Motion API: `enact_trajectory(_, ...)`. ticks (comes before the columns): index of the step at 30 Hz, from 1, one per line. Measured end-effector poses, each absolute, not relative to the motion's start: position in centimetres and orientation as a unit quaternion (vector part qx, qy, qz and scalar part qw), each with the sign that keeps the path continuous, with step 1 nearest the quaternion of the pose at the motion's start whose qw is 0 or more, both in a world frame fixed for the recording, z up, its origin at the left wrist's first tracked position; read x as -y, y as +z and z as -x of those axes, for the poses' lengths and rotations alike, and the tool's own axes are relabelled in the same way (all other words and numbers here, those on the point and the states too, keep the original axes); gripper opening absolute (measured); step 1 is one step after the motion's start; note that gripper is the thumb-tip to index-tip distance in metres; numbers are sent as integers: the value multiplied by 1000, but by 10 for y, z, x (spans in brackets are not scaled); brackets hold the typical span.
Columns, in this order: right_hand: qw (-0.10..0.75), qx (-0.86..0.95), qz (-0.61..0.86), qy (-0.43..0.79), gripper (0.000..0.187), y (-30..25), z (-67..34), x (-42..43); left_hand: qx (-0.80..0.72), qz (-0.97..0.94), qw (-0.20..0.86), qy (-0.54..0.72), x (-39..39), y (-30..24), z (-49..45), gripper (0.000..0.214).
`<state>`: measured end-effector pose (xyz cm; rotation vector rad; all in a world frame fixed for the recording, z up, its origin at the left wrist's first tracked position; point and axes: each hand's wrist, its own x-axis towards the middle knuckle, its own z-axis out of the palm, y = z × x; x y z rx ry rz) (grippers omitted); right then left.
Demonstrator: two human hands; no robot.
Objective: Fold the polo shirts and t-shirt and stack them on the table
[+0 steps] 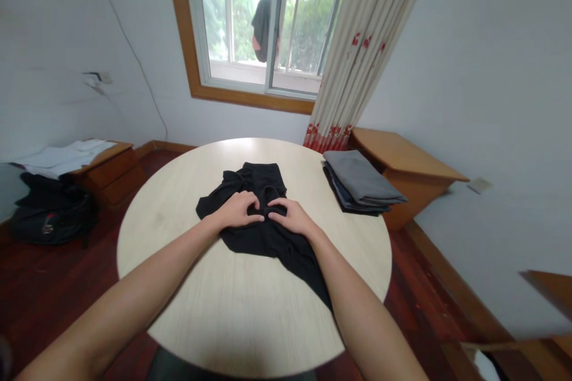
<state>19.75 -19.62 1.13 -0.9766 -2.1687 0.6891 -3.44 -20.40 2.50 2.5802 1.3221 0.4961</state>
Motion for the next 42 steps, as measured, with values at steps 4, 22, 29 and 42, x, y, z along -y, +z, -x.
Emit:
enact_trajectory(4, 332, 824, 376, 263, 28, 10, -196, 196, -499, -855, 118, 78, 204, 23, 39, 56)
enact_trajectory(22, 547, 618, 558, 88, 38, 13, -263, 166, -676, -727, 95, 74, 188, 34, 91, 41)
enact_trajectory(29, 370, 736, 495, 276, 101, -8, -265, 165, -630, -701, 113, 315, 181, 31, 89, 20)
enact_trajectory(42, 255, 750, 353, 497, 63, 53, -246, 210, -428, -596, 274, 622, 201, 67, 72, 36)
